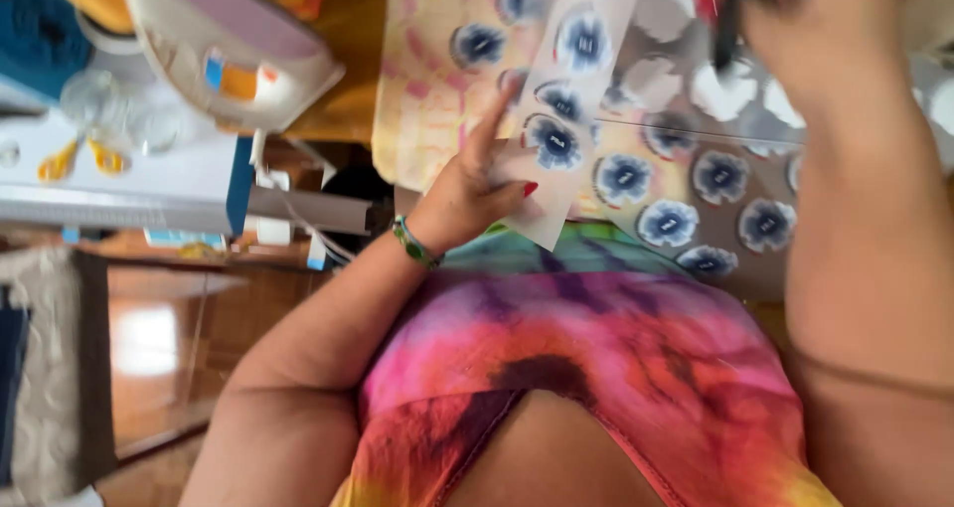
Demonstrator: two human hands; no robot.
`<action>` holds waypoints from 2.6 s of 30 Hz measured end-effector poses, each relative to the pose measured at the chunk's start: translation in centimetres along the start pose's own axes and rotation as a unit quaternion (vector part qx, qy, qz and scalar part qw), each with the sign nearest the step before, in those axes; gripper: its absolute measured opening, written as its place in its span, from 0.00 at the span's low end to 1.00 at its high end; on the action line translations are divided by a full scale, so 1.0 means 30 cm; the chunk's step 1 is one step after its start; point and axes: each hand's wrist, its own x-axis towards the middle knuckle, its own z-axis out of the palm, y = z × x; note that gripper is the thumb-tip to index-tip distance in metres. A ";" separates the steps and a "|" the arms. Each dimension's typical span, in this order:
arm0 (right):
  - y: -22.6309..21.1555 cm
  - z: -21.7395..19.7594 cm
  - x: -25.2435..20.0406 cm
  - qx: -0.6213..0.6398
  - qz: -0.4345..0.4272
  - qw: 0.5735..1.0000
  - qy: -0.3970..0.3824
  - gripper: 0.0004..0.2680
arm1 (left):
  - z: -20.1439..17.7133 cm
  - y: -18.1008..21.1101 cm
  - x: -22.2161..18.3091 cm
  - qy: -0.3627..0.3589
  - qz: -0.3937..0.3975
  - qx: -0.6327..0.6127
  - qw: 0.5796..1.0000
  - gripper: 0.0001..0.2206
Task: Cutting out circular printed designs from a fabric sheet using scissors
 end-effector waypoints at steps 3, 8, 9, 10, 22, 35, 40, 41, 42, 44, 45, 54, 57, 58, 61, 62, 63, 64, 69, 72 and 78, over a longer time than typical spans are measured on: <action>-0.047 -0.090 -0.162 0.063 -0.043 0.985 -0.153 0.22 | -0.038 -0.129 -0.020 -0.075 0.047 0.036 0.995 0.33; -0.018 -0.241 -0.376 0.057 0.215 0.865 -0.449 0.25 | -0.036 -0.132 -0.003 -0.048 -0.047 -0.188 0.980 0.23; 0.000 -0.240 -0.404 0.053 0.214 0.865 -0.451 0.25 | -0.038 -0.114 -0.002 -0.046 -0.044 -0.191 0.979 0.23; 0.018 -0.244 -0.432 0.052 0.261 0.844 -0.466 0.27 | -0.039 -0.095 -0.001 -0.056 -0.039 -0.222 0.973 0.23; -0.103 -0.097 -0.464 0.153 0.293 0.837 -0.435 0.23 | 0.050 -0.054 0.012 -0.114 0.027 -0.160 0.980 0.28; -0.031 -0.032 -0.483 0.239 0.240 0.837 -0.430 0.23 | 0.018 -0.016 -0.015 -0.134 0.034 -0.080 0.987 0.33; -0.038 -0.047 -0.490 0.212 0.278 0.836 -0.424 0.22 | 0.018 -0.006 -0.018 -0.143 0.018 -0.095 0.985 0.33; -0.029 -0.050 -0.496 0.202 0.279 0.840 -0.419 0.22 | 0.020 -0.005 -0.017 -0.145 0.008 -0.106 0.984 0.33; -0.033 -0.049 -0.492 0.202 0.277 0.841 -0.419 0.22 | 0.023 -0.004 -0.017 -0.144 0.009 -0.105 0.984 0.33; -0.041 -0.046 -0.488 0.203 0.273 0.841 -0.420 0.22 | 0.028 -0.005 -0.018 -0.149 -0.015 -0.133 0.980 0.33; -0.047 -0.037 -0.488 0.204 0.273 0.841 -0.420 0.22 | 0.033 0.000 -0.021 -0.149 -0.016 -0.133 0.980 0.33; 0.019 -0.008 -0.528 0.242 0.204 0.857 -0.406 0.21 | 0.038 -0.030 -0.009 -0.186 -0.020 -0.281 0.941 0.32; 0.010 -0.007 -0.538 0.251 0.195 0.859 -0.402 0.21 | 0.036 -0.043 -0.003 -0.207 -0.011 -0.319 0.925 0.32; 0.026 0.001 -0.550 0.270 0.208 0.852 -0.397 0.21 | 0.037 -0.039 -0.001 -0.212 -0.017 -0.317 0.924 0.32; -0.002 0.013 -0.544 0.281 0.207 0.849 -0.397 0.22 | 0.035 -0.007 0.001 -0.231 -0.019 -0.297 0.926 0.31; -0.023 0.014 -0.536 0.273 0.195 0.852 -0.403 0.23 | 0.034 0.007 0.001 -0.245 -0.016 -0.279 0.928 0.30; -0.017 0.017 -0.540 0.273 0.194 0.852 -0.402 0.23 | 0.033 0.009 0.004 -0.245 -0.016 -0.279 0.928 0.30; -0.010 0.020 -0.544 0.282 0.189 0.852 -0.399 0.22 | 0.031 0.012 0.007 -0.253 -0.021 -0.270 0.929 0.31; 0.002 0.040 -0.560 0.299 0.185 0.855 -0.381 0.23 | 0.021 0.015 0.013 -0.265 -0.034 -0.249 0.931 0.31; -0.009 0.050 -0.560 0.295 0.206 0.853 -0.379 0.23 | 0.023 0.016 0.013 -0.271 -0.031 -0.275 0.922 0.32; -0.048 0.064 -0.562 0.286 0.092 0.880 -0.369 0.18 | 0.032 0.039 0.004 -0.279 -0.029 -0.243 0.929 0.32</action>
